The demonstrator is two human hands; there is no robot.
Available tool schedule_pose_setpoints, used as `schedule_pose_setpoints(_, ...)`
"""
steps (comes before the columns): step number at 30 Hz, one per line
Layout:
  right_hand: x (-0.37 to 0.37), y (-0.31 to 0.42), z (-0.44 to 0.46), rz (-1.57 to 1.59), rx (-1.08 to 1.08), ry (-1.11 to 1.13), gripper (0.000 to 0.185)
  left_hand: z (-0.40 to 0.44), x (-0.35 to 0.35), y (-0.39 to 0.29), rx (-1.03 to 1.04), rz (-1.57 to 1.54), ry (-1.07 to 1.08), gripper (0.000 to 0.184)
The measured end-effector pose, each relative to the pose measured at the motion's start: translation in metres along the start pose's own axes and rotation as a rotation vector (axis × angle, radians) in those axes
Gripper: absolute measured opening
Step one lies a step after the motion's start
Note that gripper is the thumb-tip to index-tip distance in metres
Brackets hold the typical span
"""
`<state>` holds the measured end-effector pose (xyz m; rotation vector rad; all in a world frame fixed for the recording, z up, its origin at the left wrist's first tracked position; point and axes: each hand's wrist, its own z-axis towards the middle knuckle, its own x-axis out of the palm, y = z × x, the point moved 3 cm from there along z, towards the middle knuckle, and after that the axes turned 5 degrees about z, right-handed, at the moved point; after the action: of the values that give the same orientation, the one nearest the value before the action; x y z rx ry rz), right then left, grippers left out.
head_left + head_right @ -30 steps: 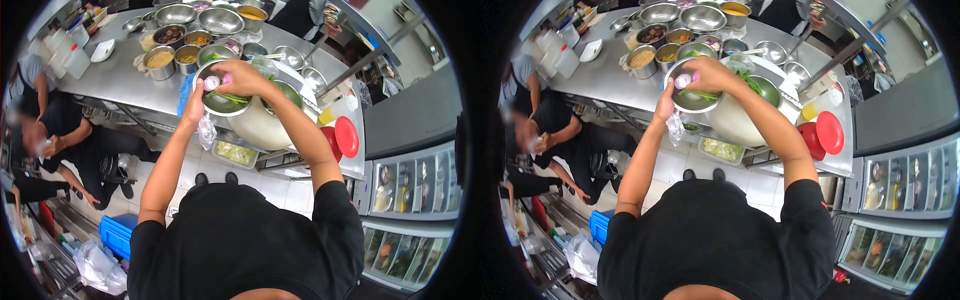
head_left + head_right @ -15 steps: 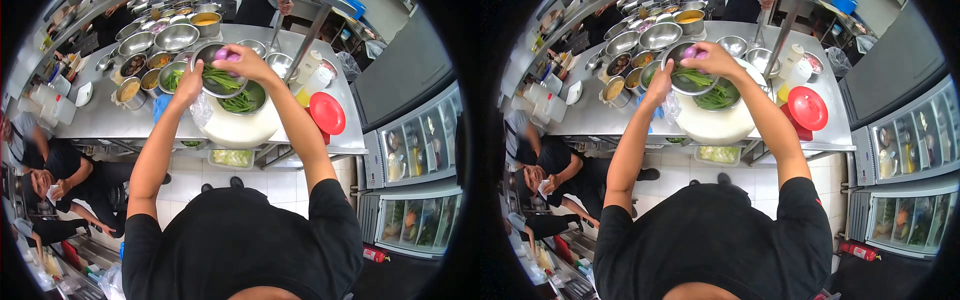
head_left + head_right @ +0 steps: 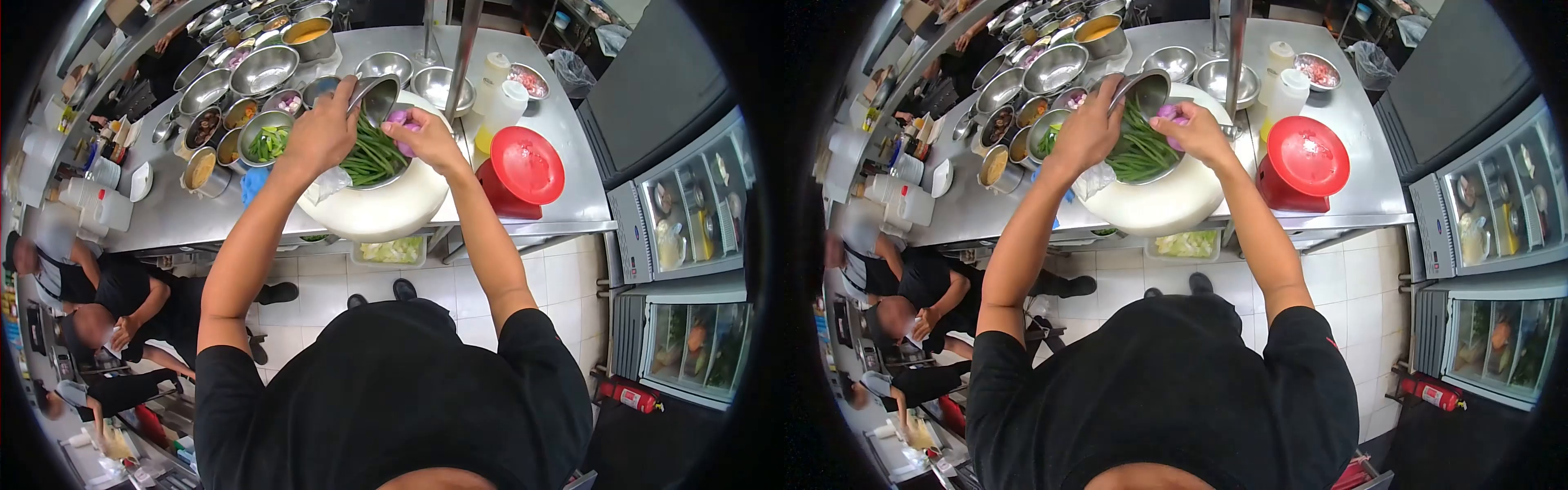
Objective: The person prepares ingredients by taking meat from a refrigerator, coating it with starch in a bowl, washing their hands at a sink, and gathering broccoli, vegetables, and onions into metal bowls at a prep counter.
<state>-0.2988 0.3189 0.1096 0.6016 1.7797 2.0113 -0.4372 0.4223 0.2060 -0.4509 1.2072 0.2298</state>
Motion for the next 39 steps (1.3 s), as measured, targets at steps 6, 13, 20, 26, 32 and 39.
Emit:
schedule_pose_setpoints(6, -0.004, -0.006, 0.000, -0.022, -0.035, -0.035, 0.032, 0.000, -0.004, -0.005, 0.137, 0.088, -0.047, 0.043)
schedule_pose_setpoints(13, 0.005, 0.016, 0.015, 0.019, -0.211, -0.087, 0.030, 0.017, -0.004, 0.025, -0.087, -0.169, 0.006, 0.039)
schedule_pose_setpoints(20, 0.036, 0.041, 0.046, -0.555, -0.566, -0.032, 0.038, 0.017, -0.006, 0.017, -0.002, -0.185, -0.053, 0.040)
schedule_pose_setpoints(26, 0.040, 0.061, 0.043, -0.958, -0.386, 0.316, 0.038, 0.018, -0.009, 0.046, -0.027, -0.227, -0.129, 0.039)
schedule_pose_setpoints(32, 0.036, 0.060, 0.048, -0.706, -0.188, 0.286, 0.033, 0.011, -0.002, 0.049, -0.073, -0.340, -0.114, 0.037)
schedule_pose_setpoints(39, 0.047, 0.087, 0.035, -0.526, -0.210, 0.270, 0.029, -0.015, -0.015, 0.109, -0.310, -0.719, -0.154, 0.048)
